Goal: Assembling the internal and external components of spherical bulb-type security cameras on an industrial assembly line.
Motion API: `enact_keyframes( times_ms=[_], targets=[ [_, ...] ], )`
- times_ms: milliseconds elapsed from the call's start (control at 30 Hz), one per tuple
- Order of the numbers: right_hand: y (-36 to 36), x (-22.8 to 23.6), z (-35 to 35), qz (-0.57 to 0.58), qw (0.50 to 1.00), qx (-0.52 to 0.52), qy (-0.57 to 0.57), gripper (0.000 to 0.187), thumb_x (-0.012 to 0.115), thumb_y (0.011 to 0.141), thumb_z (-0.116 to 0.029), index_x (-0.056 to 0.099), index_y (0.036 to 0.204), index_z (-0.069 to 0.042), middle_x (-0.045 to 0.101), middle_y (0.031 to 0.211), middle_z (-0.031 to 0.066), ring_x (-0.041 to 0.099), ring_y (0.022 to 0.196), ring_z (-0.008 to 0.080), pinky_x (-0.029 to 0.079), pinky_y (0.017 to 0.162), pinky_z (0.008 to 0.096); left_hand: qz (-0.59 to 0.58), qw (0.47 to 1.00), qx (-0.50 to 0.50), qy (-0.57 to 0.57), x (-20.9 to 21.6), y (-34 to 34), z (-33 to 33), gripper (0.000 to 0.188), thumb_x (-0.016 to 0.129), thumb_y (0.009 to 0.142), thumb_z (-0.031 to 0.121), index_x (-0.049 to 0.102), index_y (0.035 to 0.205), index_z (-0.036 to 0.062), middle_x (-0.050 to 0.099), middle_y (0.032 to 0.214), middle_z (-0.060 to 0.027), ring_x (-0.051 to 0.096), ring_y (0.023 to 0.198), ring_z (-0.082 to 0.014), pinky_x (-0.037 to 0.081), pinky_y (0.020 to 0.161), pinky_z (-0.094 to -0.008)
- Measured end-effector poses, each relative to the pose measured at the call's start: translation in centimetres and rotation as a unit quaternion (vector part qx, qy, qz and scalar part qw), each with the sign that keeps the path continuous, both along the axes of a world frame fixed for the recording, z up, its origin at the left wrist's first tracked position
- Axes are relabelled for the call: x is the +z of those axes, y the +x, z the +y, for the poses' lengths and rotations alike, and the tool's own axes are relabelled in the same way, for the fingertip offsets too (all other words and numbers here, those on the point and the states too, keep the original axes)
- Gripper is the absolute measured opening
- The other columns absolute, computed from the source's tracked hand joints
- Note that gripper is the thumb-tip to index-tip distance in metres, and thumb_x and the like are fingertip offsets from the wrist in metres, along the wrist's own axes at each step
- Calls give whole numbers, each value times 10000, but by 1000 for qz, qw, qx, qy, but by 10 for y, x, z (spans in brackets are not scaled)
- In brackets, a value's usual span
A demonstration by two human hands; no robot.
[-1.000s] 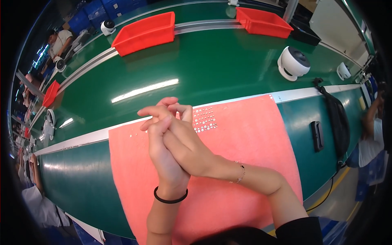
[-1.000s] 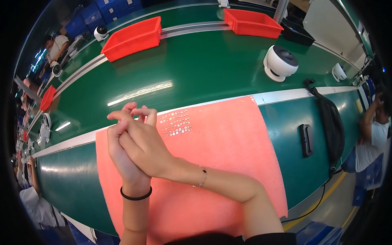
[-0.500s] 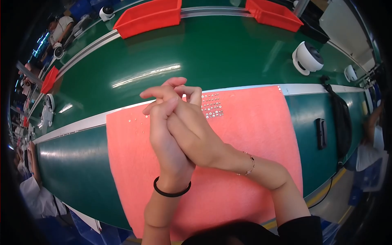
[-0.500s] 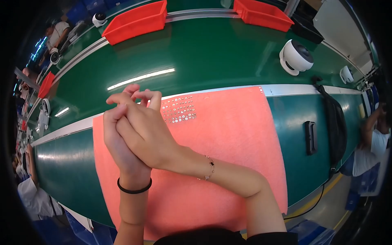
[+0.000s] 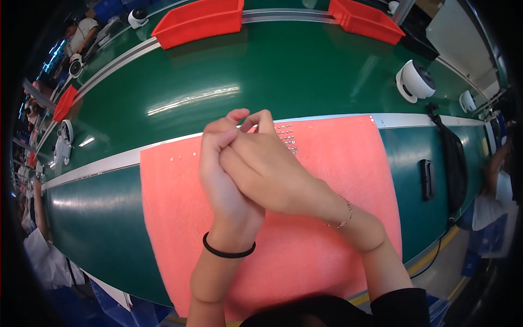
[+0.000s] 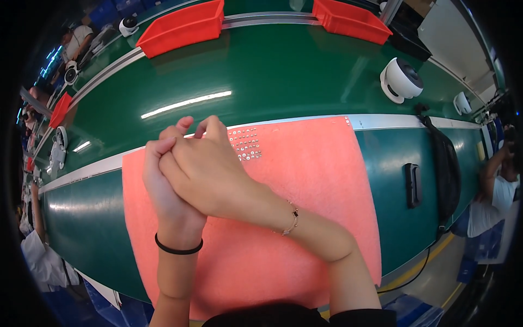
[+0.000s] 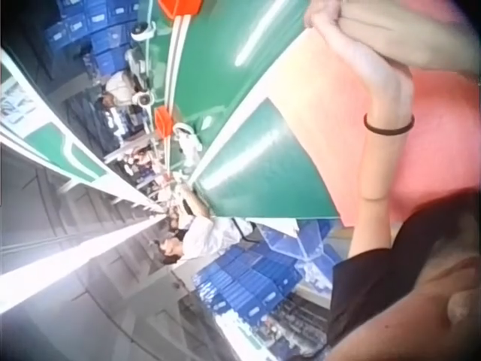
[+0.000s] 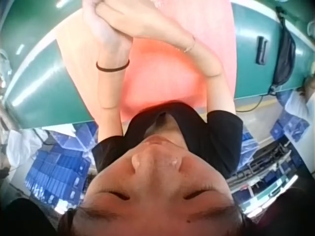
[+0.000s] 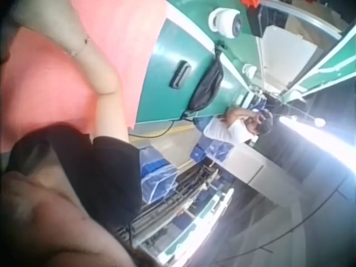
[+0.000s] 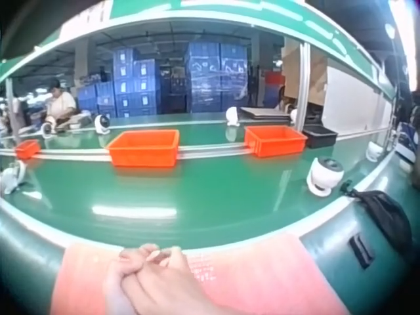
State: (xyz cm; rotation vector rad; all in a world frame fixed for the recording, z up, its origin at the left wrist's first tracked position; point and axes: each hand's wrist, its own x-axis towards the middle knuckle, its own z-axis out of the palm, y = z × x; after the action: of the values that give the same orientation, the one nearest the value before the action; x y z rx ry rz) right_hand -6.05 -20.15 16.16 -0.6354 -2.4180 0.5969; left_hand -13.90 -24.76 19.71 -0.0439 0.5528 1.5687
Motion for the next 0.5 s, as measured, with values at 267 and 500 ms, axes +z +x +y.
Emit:
enact_keyframes(
  times_ms=[267, 500],
  targets=[
    [19, 22, 3, 60, 991, -39, -110, 191, 480, 786, -162, 561, 697, -14, 600, 724, 90, 506, 688, 300, 412, 660, 406, 180, 982, -37, 44, -17, 5, 5, 342, 489, 832, 212, 454, 1124, 38, 457, 1101, -60, 449, 1045, -172, 352, 918, -307],
    [49, 51, -17, -190, 977, -84, 49, 266, 495, 806, -231, 563, 639, -35, 538, 555, 151, 522, 482, 293, 372, 431, 385, 297, 954, 45, 2, -19, 6, 3, 454, 548, 824, 249, 388, 1216, 86, 387, 1127, -44, 349, 1095, -147, 258, 968, -305]
  ],
)
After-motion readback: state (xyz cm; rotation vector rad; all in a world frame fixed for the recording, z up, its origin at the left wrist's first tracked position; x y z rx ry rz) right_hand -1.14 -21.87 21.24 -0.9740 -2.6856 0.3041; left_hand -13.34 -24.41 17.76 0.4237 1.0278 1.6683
